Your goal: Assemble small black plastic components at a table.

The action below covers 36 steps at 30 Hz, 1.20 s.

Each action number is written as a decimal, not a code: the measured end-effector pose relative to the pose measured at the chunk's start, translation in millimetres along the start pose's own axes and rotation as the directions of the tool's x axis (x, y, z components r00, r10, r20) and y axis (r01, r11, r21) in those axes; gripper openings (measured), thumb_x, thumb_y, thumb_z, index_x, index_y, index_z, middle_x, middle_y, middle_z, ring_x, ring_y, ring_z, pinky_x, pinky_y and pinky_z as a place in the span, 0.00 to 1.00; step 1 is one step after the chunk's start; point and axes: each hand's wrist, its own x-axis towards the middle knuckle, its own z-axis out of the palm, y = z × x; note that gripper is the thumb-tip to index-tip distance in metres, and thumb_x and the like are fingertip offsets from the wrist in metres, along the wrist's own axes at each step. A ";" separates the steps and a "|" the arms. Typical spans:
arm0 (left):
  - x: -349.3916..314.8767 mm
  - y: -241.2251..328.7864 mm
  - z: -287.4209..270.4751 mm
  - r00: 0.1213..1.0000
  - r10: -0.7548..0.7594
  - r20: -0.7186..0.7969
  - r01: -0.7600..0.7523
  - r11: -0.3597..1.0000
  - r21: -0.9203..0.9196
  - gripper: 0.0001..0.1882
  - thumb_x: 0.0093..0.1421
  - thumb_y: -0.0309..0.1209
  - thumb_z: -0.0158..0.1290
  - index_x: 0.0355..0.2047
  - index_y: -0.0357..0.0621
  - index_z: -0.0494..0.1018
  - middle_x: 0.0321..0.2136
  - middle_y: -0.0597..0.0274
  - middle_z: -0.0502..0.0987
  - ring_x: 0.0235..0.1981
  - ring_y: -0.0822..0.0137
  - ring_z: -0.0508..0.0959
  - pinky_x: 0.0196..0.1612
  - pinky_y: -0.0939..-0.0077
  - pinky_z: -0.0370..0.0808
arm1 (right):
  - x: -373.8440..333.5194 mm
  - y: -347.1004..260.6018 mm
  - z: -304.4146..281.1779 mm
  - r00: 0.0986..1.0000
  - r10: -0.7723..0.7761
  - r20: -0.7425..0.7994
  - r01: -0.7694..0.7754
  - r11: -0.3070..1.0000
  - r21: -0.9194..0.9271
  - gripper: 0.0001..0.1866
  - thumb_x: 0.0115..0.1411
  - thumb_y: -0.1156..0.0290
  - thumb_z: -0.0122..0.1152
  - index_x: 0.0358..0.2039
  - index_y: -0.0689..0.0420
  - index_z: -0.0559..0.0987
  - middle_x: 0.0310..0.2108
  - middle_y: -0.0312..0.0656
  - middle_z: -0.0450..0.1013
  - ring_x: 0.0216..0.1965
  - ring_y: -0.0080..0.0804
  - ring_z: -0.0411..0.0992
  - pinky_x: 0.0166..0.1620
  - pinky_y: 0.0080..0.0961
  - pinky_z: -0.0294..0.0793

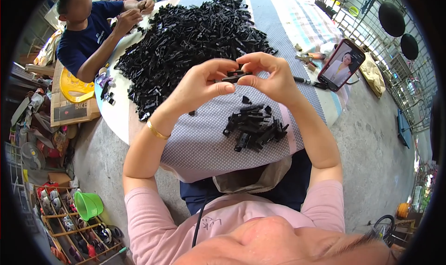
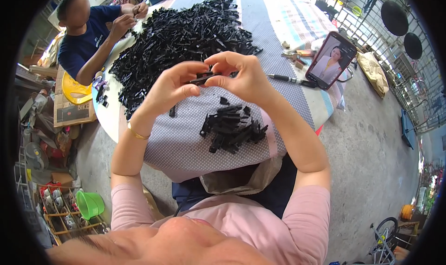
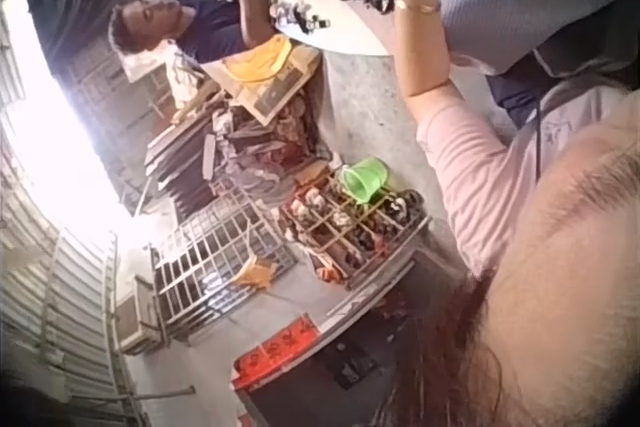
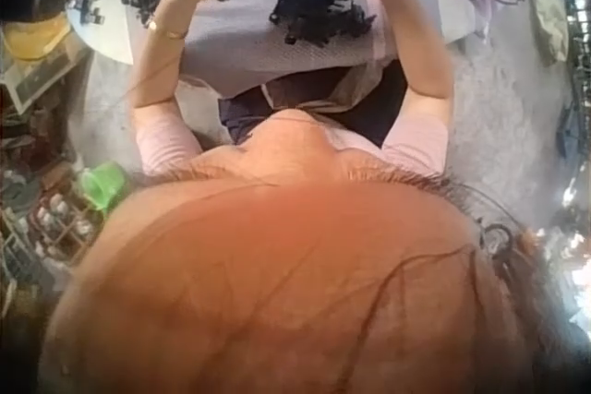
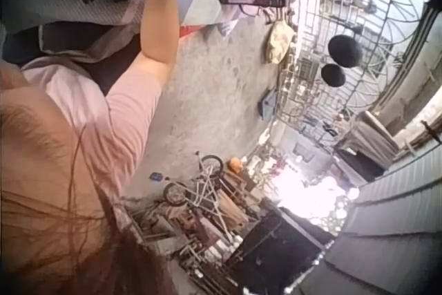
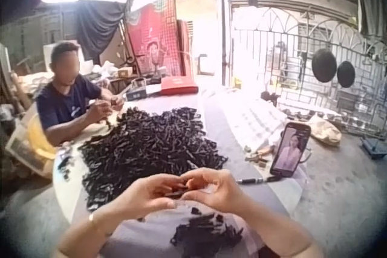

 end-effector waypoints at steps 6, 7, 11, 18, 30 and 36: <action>-38.2 29.1 -38.8 0.960 0.193 -0.202 0.085 0.487 0.869 0.36 0.39 0.37 0.65 0.50 0.42 0.67 0.46 0.53 0.68 0.49 0.56 0.67 0.54 0.66 0.63 | 0.2 4.5 -6.7 0.895 0.130 0.426 -0.157 0.987 0.028 0.13 0.48 0.70 0.66 0.34 0.61 0.80 0.29 0.39 0.77 0.28 0.21 0.73 0.34 0.18 0.72; -50.4 21.8 -45.2 0.962 0.154 -0.227 0.128 0.481 0.867 0.39 0.38 0.41 0.65 0.51 0.41 0.65 0.49 0.50 0.65 0.53 0.52 0.62 0.55 0.64 0.61 | -0.7 4.4 -6.1 0.873 0.131 0.469 -0.129 0.991 -0.037 0.13 0.48 0.69 0.66 0.34 0.61 0.79 0.28 0.40 0.77 0.27 0.22 0.73 0.33 0.19 0.72; -96.6 -12.2 -38.9 0.872 -0.074 -0.485 0.489 0.211 0.846 0.55 0.34 0.53 0.65 0.60 0.46 0.52 0.60 0.45 0.51 0.61 0.41 0.49 0.61 0.53 0.51 | -4.5 6.5 1.1 0.778 0.133 0.613 0.012 0.974 -0.227 0.11 0.49 0.66 0.61 0.30 0.60 0.80 0.24 0.45 0.76 0.26 0.36 0.75 0.32 0.26 0.73; -76.2 -41.2 -14.2 0.861 -0.033 -0.508 0.493 0.298 0.817 0.59 0.35 0.59 0.62 0.62 0.49 0.45 0.61 0.44 0.46 0.62 0.41 0.42 0.59 0.43 0.48 | -5.6 2.2 -2.1 0.702 0.181 0.689 -0.040 0.976 -0.216 0.12 0.50 0.65 0.61 0.30 0.61 0.80 0.25 0.46 0.76 0.26 0.35 0.75 0.32 0.26 0.72; 21.0 -60.7 1.0 0.881 0.121 -0.458 0.382 0.390 0.838 0.56 0.38 0.58 0.61 0.62 0.50 0.46 0.62 0.46 0.42 0.64 0.48 0.40 0.56 0.33 0.48 | 0.4 5.9 -15.3 0.652 0.233 0.722 -0.218 0.969 -0.116 0.12 0.52 0.68 0.61 0.35 0.62 0.79 0.28 0.41 0.77 0.28 0.23 0.75 0.34 0.19 0.73; 35.1 -40.7 -7.6 0.940 -0.072 -0.335 0.331 0.438 0.836 0.53 0.39 0.56 0.62 0.61 0.52 0.50 0.62 0.43 0.43 0.64 0.47 0.42 0.53 0.28 0.46 | 6.9 33.1 -15.2 0.990 0.090 0.113 -0.037 0.914 -0.404 0.13 0.46 0.69 0.67 0.31 0.61 0.79 0.21 0.37 0.72 0.22 0.19 0.68 0.26 0.16 0.68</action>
